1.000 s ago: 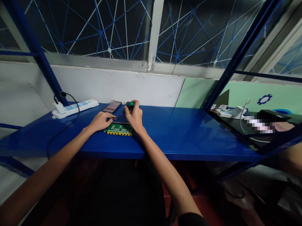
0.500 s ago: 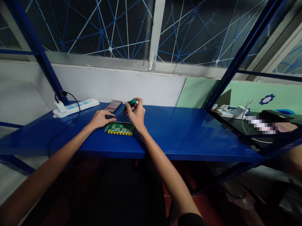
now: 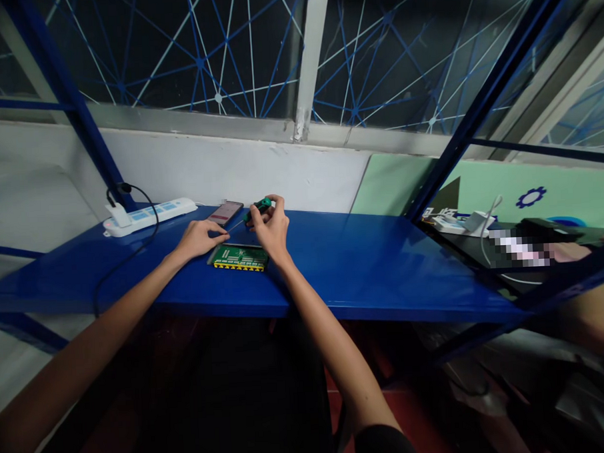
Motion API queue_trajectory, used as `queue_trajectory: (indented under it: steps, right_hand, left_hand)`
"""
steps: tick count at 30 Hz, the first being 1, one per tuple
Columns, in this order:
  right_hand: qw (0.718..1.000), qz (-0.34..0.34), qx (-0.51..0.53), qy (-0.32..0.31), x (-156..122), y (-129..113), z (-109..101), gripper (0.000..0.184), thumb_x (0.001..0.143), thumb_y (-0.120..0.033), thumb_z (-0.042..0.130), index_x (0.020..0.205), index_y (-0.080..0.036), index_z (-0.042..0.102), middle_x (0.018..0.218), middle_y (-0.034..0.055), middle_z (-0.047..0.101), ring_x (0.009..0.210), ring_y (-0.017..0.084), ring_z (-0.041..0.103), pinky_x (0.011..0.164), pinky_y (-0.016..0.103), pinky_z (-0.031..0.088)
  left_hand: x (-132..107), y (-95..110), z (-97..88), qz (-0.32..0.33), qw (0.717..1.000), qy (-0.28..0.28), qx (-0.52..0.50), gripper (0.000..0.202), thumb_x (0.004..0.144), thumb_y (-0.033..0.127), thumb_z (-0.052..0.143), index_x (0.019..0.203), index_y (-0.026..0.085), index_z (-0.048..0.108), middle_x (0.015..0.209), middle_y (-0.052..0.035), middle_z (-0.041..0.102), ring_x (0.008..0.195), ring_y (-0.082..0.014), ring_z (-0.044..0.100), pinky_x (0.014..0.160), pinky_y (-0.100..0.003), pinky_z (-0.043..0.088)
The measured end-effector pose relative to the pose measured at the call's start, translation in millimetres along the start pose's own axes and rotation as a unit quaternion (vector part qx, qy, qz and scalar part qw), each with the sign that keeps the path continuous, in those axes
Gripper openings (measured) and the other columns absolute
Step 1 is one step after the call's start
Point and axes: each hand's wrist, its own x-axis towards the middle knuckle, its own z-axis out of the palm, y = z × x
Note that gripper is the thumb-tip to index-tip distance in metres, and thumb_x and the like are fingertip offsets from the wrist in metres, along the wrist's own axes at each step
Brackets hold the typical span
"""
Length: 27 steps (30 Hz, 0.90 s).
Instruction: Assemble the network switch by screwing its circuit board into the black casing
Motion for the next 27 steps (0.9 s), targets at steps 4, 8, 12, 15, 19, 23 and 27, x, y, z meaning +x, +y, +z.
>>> queue_trajectory:
  steps: [4, 8, 12, 15, 19, 23, 27]
  right_hand:
    - [1.000, -0.001, -0.010, -0.004, -0.6, -0.9, -0.4, 0.043, 0.086, -0.048, 0.056, 0.119, -0.026, 0.038, 0.078, 0.0006, 0.069, 0.061, 0.015, 0.068, 0.058, 0.027, 0.056]
    - [1.000, -0.004, -0.018, -0.005, -0.8, -0.7, -0.4, 0.042, 0.087, -0.049, 0.054, 0.119, -0.027, 0.038, 0.079, 0.0006, 0.068, 0.063, 0.015, 0.068, 0.059, 0.027, 0.056]
    - [1.000, -0.012, -0.015, -0.003, -1.1, -1.1, -0.4, 0.042, 0.086, -0.048, 0.055, 0.119, -0.026, 0.039, 0.079, 0.0008, 0.069, 0.060, 0.015, 0.067, 0.058, 0.028, 0.056]
    - [1.000, -0.019, -0.014, -0.005, -1.7, -2.2, -0.5, 0.042, 0.087, -0.047, 0.056, 0.119, -0.026, 0.040, 0.077, 0.0010, 0.069, 0.059, 0.015, 0.067, 0.057, 0.028, 0.055]
    - [0.999, -0.021, -0.027, -0.006, -2.5, -3.4, -0.7, 0.042, 0.087, -0.048, 0.055, 0.120, -0.027, 0.040, 0.076, 0.0003, 0.069, 0.062, 0.016, 0.068, 0.060, 0.030, 0.056]
    - [0.999, -0.035, -0.035, -0.012, -3.0, -3.7, -0.8, 0.042, 0.087, -0.047, 0.056, 0.120, -0.026, 0.041, 0.075, 0.0001, 0.069, 0.064, 0.017, 0.069, 0.062, 0.030, 0.056]
    - [0.999, -0.030, -0.042, -0.015, -3.6, -4.0, -1.0, 0.041, 0.088, -0.047, 0.054, 0.121, -0.027, 0.040, 0.075, -0.0003, 0.068, 0.062, 0.016, 0.069, 0.063, 0.031, 0.056]
  left_hand:
    - [-1.1, 3.7, -1.7, 0.005, 1.000, 0.002, 0.019, 0.017, 0.081, 0.034, 0.065, 0.085, 0.024, 0.078, 0.094, -0.0038, 0.077, 0.095, -0.0242, 0.069, 0.082, -0.034, 0.051]
    - [-1.5, 5.1, -3.0, -0.001, 1.000, -0.001, 0.027, 0.018, 0.080, 0.033, 0.065, 0.086, 0.023, 0.078, 0.095, -0.0052, 0.077, 0.096, -0.0253, 0.068, 0.083, -0.034, 0.050]
    - [-1.5, 4.1, -2.8, -0.004, 1.000, -0.004, 0.026, 0.018, 0.080, 0.033, 0.064, 0.086, 0.023, 0.078, 0.094, -0.0046, 0.077, 0.096, -0.0252, 0.068, 0.084, -0.035, 0.049]
    - [-1.7, 3.7, -2.3, -0.005, 1.000, -0.001, 0.022, 0.020, 0.080, 0.034, 0.063, 0.086, 0.023, 0.079, 0.094, -0.0054, 0.076, 0.096, -0.0257, 0.068, 0.083, -0.035, 0.049]
    - [-1.5, 4.6, -2.7, -0.002, 1.000, -0.002, 0.025, 0.019, 0.079, 0.034, 0.062, 0.084, 0.025, 0.078, 0.093, -0.0043, 0.077, 0.095, -0.0248, 0.068, 0.083, -0.034, 0.049]
    - [-0.9, 4.8, -2.7, 0.004, 1.000, -0.008, 0.029, 0.020, 0.079, 0.032, 0.060, 0.084, 0.024, 0.078, 0.093, -0.0042, 0.077, 0.095, -0.0249, 0.068, 0.085, -0.035, 0.049]
    - [-0.7, 2.9, -1.2, 0.006, 0.999, -0.006, 0.033, 0.020, 0.079, 0.034, 0.061, 0.084, 0.025, 0.079, 0.093, -0.0045, 0.077, 0.095, -0.0249, 0.068, 0.083, -0.035, 0.049]
